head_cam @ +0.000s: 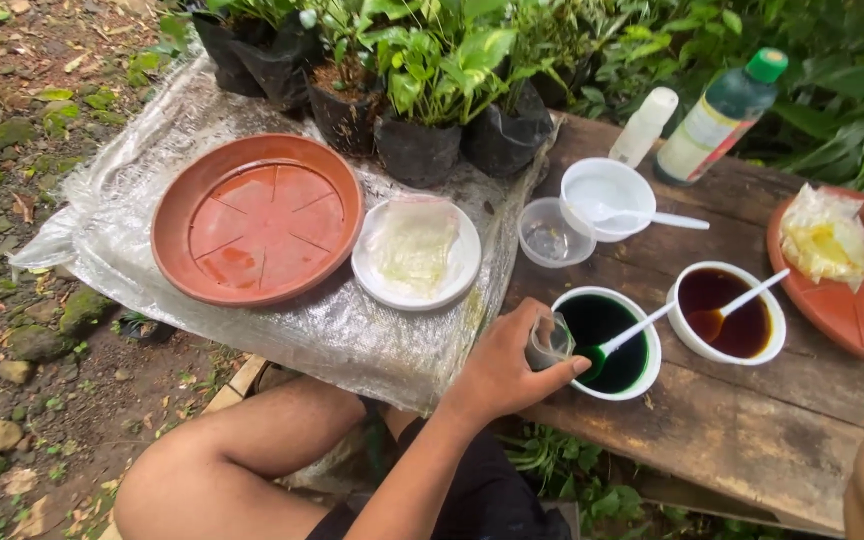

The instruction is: A person is manually filling small plastic bags with colored liquid samples using a spoon at a wooden workspace.

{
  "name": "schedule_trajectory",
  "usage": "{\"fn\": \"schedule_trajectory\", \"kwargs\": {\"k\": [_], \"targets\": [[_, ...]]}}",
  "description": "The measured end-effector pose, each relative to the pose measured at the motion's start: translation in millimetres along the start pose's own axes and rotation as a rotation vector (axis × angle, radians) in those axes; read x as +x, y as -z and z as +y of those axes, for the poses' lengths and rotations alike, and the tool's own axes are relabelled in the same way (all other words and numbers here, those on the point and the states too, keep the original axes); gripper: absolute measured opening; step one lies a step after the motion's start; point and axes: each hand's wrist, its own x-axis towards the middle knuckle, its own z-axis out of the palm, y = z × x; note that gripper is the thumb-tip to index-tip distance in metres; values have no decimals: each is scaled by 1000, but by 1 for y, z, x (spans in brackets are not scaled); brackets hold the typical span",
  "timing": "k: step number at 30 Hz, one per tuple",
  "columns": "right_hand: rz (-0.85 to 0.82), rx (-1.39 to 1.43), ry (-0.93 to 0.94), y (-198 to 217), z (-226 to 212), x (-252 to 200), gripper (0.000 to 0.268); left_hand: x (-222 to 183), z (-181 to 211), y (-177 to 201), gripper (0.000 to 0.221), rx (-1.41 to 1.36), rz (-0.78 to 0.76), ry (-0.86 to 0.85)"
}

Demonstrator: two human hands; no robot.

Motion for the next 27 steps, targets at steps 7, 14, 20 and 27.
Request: {"fn": "schedule_trajectory", "kwargs": {"k": [7, 14, 20, 27], "targets": [[33, 48, -61, -31, -1, -21, 25, 1, -7, -8, 44, -16, 61, -37], [46, 48, -60, -42, 7, 2, 24, 0, -14, -14, 47, -77, 117, -36], [-532, 11, -434, -87, 25, 37, 44, 6, -6, -17, 53, 85, 59, 162], [-652, -49, -333, -116, 54, 34, 19, 0, -12, -13, 48, -34, 57, 144]]}}
